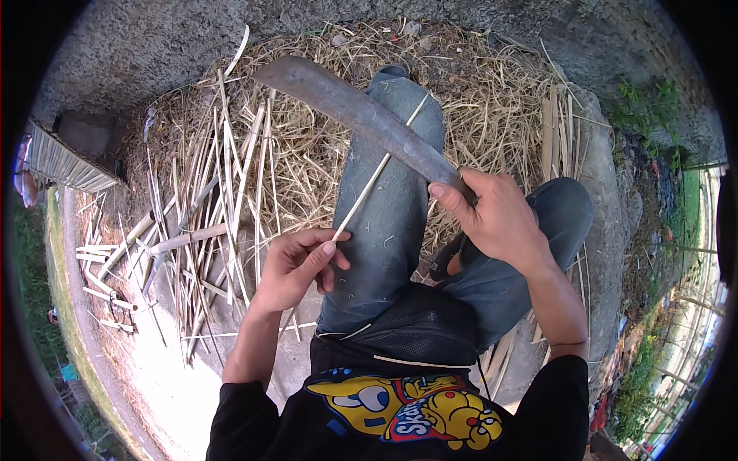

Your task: The person thins a long bamboo strip by shaving off thin layers with a machete. They hold the strip in one hand and guide the blade along its surface while seated outdoors.

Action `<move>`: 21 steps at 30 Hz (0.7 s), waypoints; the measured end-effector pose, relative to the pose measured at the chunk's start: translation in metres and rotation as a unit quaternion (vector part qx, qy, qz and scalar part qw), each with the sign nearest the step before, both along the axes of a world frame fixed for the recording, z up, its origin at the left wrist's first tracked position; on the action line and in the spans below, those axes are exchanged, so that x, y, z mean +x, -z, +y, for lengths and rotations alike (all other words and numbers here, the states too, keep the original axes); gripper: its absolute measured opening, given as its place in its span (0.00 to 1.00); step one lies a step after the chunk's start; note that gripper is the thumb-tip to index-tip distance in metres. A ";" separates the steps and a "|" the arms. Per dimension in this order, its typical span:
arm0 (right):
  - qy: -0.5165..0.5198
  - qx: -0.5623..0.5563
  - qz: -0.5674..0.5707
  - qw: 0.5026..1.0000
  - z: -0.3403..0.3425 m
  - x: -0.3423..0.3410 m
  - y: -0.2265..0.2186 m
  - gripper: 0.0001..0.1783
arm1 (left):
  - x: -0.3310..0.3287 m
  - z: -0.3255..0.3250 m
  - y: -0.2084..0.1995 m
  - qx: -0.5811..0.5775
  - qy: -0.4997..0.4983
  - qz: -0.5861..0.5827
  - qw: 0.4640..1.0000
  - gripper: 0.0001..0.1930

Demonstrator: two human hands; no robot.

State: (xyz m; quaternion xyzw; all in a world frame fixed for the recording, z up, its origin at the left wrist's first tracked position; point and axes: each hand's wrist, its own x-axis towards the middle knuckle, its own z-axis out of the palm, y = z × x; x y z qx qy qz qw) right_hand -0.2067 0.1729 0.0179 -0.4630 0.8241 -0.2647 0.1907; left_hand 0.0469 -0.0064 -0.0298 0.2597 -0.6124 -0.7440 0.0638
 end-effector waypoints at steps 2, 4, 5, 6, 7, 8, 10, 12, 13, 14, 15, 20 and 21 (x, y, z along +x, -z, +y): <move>0.010 0.009 -0.005 1.000 0.001 0.001 0.001 0.34 | 0.006 -0.003 0.003 -0.011 -0.002 -0.004 1.000 0.13; -0.007 -0.005 -0.027 1.000 0.001 0.010 -0.001 0.34 | 0.002 0.001 0.001 -0.025 -0.017 0.003 1.000 0.12; -0.008 -0.007 -0.028 1.000 -0.001 0.016 0.001 0.34 | -0.003 0.004 -0.001 -0.027 -0.018 0.003 0.999 0.12; -0.044 -0.001 -0.016 0.999 -0.002 0.023 0.006 0.35 | -0.007 0.007 -0.003 -0.032 -0.022 0.002 0.999 0.12; -0.080 0.005 -0.005 0.997 -0.003 0.031 0.010 0.35 | -0.012 0.009 -0.005 -0.037 -0.025 0.002 0.999 0.12; -0.094 0.017 -0.014 0.995 -0.003 0.038 0.014 0.36 | -0.017 0.011 -0.006 -0.032 -0.028 -0.002 0.999 0.11; -0.101 0.020 -0.014 0.995 -0.002 0.043 0.015 0.36 | -0.016 0.008 0.003 -0.022 -0.012 0.023 0.999 0.12; -0.109 0.034 0.045 0.992 -0.005 0.040 0.008 0.34 | -0.014 0.006 0.003 -0.014 0.000 0.045 0.999 0.12; -0.110 0.032 0.044 0.992 -0.006 0.033 0.007 0.34 | -0.014 0.007 -0.002 -0.015 -0.006 0.036 0.999 0.12; -0.068 0.017 0.031 0.997 -0.004 0.024 0.006 0.34 | -0.014 0.007 -0.005 -0.014 -0.012 0.029 0.999 0.13; -0.030 0.000 0.020 0.999 -0.006 0.018 0.002 0.33 | -0.013 0.007 -0.007 -0.014 -0.014 0.031 0.999 0.13; -0.062 0.029 -0.032 0.997 -0.003 0.020 0.003 0.34 | -0.023 0.009 -0.013 0.008 0.004 0.030 1.000 0.13; -0.100 0.004 0.016 0.995 -0.003 0.030 0.009 0.35 | -0.024 0.010 -0.010 0.008 0.004 0.030 1.000 0.13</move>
